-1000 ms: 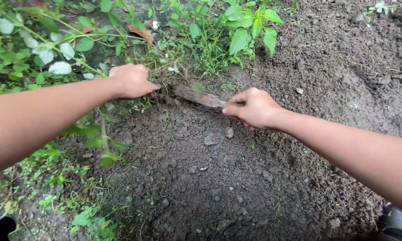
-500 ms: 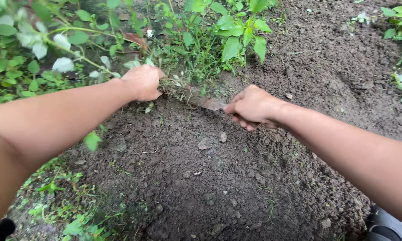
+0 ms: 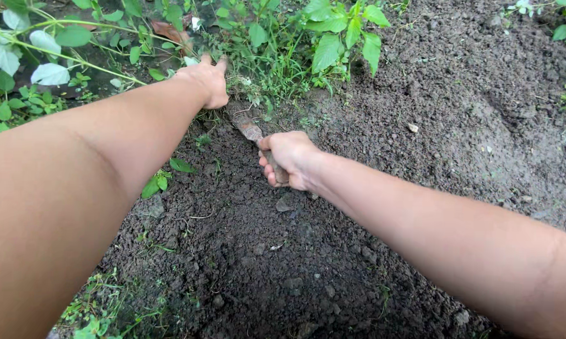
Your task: The person uses a small hand hoe to loosen soil and pull weeds from a garden bed. They repeatedly scrape the soil surface, gather uprooted weeds by hand, and discard them to the side.
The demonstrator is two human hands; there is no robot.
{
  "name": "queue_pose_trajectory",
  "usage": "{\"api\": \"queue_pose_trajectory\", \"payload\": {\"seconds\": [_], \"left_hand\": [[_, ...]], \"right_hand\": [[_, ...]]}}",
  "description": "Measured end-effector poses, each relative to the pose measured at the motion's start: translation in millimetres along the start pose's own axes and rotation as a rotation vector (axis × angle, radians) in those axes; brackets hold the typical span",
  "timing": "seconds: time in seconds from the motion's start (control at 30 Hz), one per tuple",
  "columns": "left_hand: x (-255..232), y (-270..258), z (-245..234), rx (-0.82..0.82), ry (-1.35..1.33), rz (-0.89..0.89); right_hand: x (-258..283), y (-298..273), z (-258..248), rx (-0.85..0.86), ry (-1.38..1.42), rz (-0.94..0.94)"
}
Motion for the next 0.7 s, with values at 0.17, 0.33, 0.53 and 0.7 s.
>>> {"api": "queue_pose_trajectory", "payload": {"seconds": [0.17, 0.33, 0.53, 0.7], "left_hand": [[8, 19, 3, 0.005, 0.204, 0.064], [5, 27, 2, -0.044, 0.295, 0.040], [3, 31, 1, -0.083, 0.241, -0.045], [20, 26, 5, -0.126, 0.085, -0.102]], "right_hand": [[-8, 2, 11, 0.005, 0.042, 0.016], [-5, 4, 10, -0.031, 0.001, 0.018], [8, 12, 18, -0.060, -0.049, 0.012], [13, 17, 19, -0.085, -0.110, 0.014]]}}
Point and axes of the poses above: each hand's wrist, its own y-axis towards the middle knuckle, its own z-axis out of the palm, x = y × z, the point moved 4 cm from there along y, towards the middle knuckle, and after that the axes turned 6 degrees about z, right-handed, at the moved point
